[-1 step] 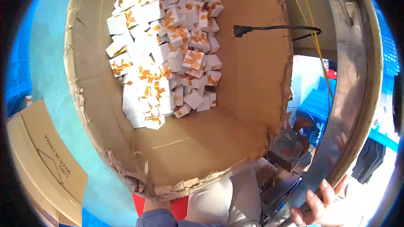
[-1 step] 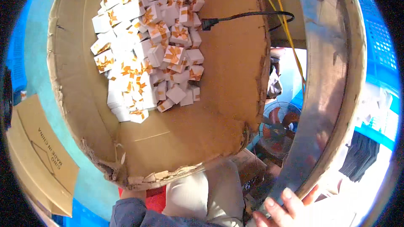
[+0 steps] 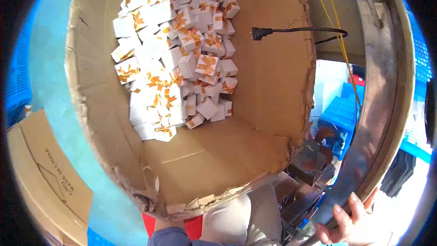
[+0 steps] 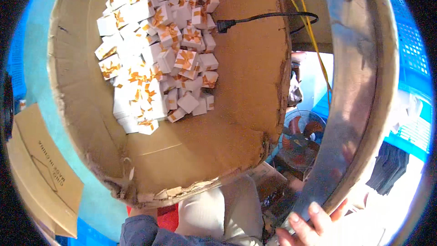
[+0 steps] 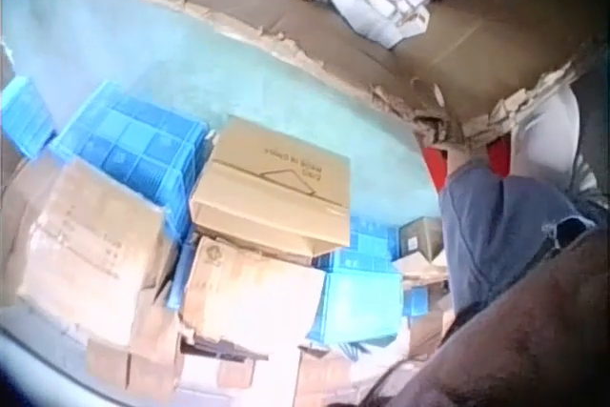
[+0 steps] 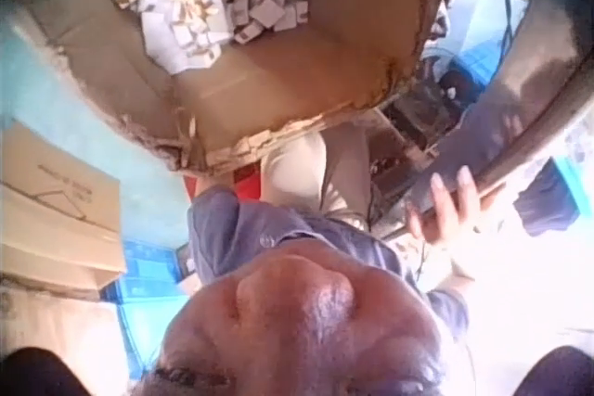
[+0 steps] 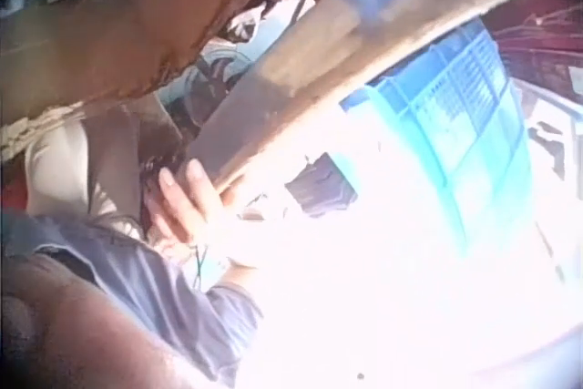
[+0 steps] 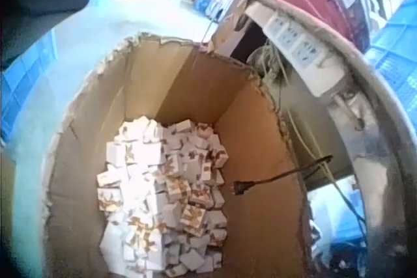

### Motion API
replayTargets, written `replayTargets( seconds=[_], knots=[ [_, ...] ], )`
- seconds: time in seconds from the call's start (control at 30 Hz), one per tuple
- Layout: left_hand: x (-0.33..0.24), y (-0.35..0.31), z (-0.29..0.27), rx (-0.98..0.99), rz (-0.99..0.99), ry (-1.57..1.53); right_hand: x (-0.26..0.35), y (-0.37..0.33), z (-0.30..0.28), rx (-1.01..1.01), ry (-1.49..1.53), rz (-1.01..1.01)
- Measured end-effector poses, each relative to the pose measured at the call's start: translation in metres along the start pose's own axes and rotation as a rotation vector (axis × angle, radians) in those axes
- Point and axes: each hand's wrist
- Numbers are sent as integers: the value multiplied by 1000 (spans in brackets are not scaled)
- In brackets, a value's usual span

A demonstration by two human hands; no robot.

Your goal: Assembling small white gift boxes with gold ribbons and placing black inserts inside them.

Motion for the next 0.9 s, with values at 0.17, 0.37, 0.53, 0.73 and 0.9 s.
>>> replayTargets(
  seconds=[0.17,0.37,0.53,0.73,0.9],
  knots=[
    [65,-58,-11,-21,-152,71,18,-14,-4,-174,17,299],
    [99,-113,-24,19,-268,203,29,-3,-15,20,29,114],
    [49,-121,-81,87,-163,371,15,8,-17,53,92,-102],
    [-82,-104,-156,252,175,582,8,41,-2,-238,533,194],
    [-177,-140,-224,206,531,865,15,33,21,-788,506,273]
  ],
)
Point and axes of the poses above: each hand's wrist, its own y-axis towards the middle knuckle, its own z-axis out of the palm, x = y × z, and after that the axes turned 4 degrees about -x, right-handed
